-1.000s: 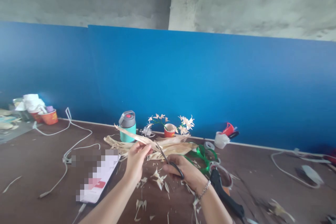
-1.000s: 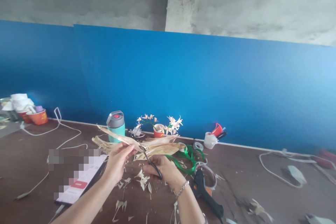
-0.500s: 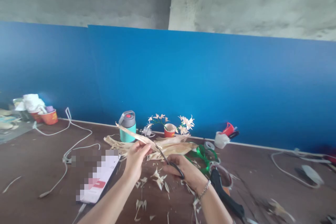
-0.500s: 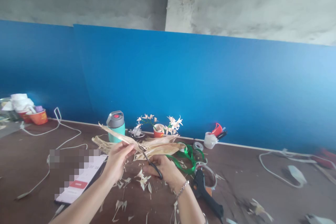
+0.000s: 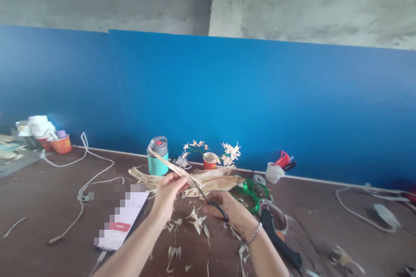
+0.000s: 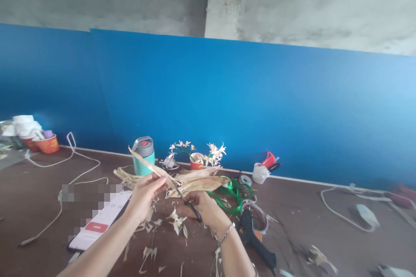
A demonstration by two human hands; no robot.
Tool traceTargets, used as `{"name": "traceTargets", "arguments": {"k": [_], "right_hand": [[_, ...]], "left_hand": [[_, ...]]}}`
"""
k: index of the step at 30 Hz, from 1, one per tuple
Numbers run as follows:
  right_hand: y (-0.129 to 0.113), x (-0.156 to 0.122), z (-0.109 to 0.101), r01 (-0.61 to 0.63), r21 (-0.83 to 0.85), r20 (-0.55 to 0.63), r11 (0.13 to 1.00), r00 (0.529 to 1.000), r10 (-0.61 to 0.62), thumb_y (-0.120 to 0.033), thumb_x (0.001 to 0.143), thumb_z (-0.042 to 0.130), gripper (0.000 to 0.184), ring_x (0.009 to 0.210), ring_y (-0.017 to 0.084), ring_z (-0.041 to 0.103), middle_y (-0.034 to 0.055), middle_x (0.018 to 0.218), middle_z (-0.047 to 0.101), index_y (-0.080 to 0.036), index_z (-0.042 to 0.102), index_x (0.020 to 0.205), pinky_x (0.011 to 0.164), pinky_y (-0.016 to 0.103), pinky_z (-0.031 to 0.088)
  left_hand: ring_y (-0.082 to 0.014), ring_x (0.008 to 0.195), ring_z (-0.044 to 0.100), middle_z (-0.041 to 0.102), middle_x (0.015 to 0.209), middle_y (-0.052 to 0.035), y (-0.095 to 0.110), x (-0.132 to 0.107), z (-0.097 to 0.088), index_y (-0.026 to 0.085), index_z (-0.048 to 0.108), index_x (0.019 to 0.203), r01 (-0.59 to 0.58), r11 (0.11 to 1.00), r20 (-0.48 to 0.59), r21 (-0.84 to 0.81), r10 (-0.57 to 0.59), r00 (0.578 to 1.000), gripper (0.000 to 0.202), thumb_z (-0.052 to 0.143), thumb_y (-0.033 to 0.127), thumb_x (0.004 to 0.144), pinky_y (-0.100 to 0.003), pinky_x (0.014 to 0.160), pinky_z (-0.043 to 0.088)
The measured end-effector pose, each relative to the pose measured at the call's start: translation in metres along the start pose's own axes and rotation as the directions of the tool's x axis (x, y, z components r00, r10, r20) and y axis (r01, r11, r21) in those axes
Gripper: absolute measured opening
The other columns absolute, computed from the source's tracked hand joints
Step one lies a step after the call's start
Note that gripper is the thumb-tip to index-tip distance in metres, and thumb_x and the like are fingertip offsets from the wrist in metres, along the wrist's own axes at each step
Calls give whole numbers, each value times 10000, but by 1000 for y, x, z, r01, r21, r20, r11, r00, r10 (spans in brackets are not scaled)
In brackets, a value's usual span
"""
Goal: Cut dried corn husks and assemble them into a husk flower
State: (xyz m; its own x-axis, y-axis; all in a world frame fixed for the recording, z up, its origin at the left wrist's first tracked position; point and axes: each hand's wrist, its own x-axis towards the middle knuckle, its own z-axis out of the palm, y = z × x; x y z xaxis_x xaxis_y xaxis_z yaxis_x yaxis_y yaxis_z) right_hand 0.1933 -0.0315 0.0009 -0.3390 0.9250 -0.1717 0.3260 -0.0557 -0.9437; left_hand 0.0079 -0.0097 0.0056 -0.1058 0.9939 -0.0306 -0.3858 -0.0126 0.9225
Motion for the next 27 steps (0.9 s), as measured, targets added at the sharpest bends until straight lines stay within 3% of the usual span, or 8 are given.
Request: {"name": "traceTargets", "arguments": {"k": [14,18,27], "right_hand": [[2,0,-2,13,-52,1,999,1000,-13,-394,639,722,260,428,59,356,-46,514,476,-167,630,727,404,185,263],[5,0,-3,23,-72,24,997,999,-21,-395,639,721,257,413,61,352,-49,490,477,-172,642,740,394,185,260],[3,0,-2,8,-42,20,999,1000,-7,-414,635,723,273,393,56,345,-54,476,478,-172,633,724,378,182,258]], "left_hand": [[-143,656,624,693,712,-39,0,7,-7,133,705,725,28,999,76,37,-31,997,260,776,321,559,-260,709,502],[-175,684,630,690,684,-54,4,8,-8,129,715,722,36,996,133,85,-47,990,257,761,339,581,-291,721,512],[-170,663,619,680,679,-65,7,10,-12,118,715,691,75,993,133,89,-87,987,260,787,321,546,-296,702,519]]}}
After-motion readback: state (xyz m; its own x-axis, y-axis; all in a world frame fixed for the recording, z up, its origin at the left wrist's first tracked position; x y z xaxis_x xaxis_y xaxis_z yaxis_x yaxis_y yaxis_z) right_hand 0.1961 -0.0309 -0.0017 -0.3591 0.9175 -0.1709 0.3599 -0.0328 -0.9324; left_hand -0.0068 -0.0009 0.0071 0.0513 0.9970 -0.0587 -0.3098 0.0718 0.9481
